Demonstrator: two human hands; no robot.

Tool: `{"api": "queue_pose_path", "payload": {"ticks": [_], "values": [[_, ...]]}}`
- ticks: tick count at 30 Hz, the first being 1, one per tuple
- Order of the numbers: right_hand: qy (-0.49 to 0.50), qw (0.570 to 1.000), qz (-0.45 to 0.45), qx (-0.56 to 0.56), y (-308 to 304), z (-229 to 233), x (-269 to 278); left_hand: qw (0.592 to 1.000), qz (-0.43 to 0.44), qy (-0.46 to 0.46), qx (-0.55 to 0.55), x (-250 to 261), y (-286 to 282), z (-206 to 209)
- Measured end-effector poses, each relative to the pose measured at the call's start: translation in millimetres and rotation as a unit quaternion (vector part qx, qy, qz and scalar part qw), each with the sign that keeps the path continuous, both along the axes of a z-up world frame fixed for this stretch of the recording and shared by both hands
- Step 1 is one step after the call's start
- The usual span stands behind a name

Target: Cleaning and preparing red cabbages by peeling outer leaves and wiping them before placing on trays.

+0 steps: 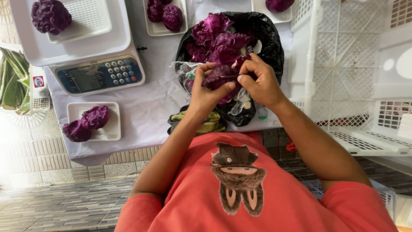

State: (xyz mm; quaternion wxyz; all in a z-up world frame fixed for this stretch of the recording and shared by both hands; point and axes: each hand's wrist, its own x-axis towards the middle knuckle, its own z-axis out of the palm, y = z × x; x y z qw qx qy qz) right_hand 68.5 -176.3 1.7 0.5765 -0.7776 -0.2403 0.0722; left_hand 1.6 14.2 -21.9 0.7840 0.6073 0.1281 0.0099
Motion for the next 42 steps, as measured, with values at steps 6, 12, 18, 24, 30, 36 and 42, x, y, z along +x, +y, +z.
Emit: {"api": "queue_pose_path", "payload": {"ticks": [6, 12, 18, 24, 30, 36, 42], "values": [[0.037, 0.991, -0.084, 0.096, 8.1, 40.7, -4.3, 0.989, -0.107, -0.004, -0.1, -0.1, 13.6, 4.4], [0.273, 0.931, -0.162, 0.18, -2.0, 45.4, 12.0, 0.939, -0.193, 0.039, -0.281, -0.3, 14.9, 9.0], [0.326, 0.93, -0.031, 0.167, -7.0, 39.7, 16.1, 0.957, -0.108, 0.041, -0.265, 0.9, 13.0, 15.1], [0.294, 0.941, -0.033, 0.163, 18.3, 21.2, 0.7, 0.995, -0.068, -0.02, -0.066, -5.7, 9.7, 35.0], [0.245, 0.951, -0.106, 0.154, 24.5, 6.5, 2.6, 0.991, -0.062, -0.02, -0.117, -4.2, 11.3, 27.9], [0.298, 0.924, -0.152, 0.186, 22.0, 23.3, 1.7, 0.935, -0.036, 0.04, -0.351, 3.9, 8.4, 37.4], [0.272, 0.924, -0.232, 0.138, 2.0, -16.7, 24.4, 0.892, -0.03, 0.104, -0.439, 9.0, 20.8, -8.1]]}}
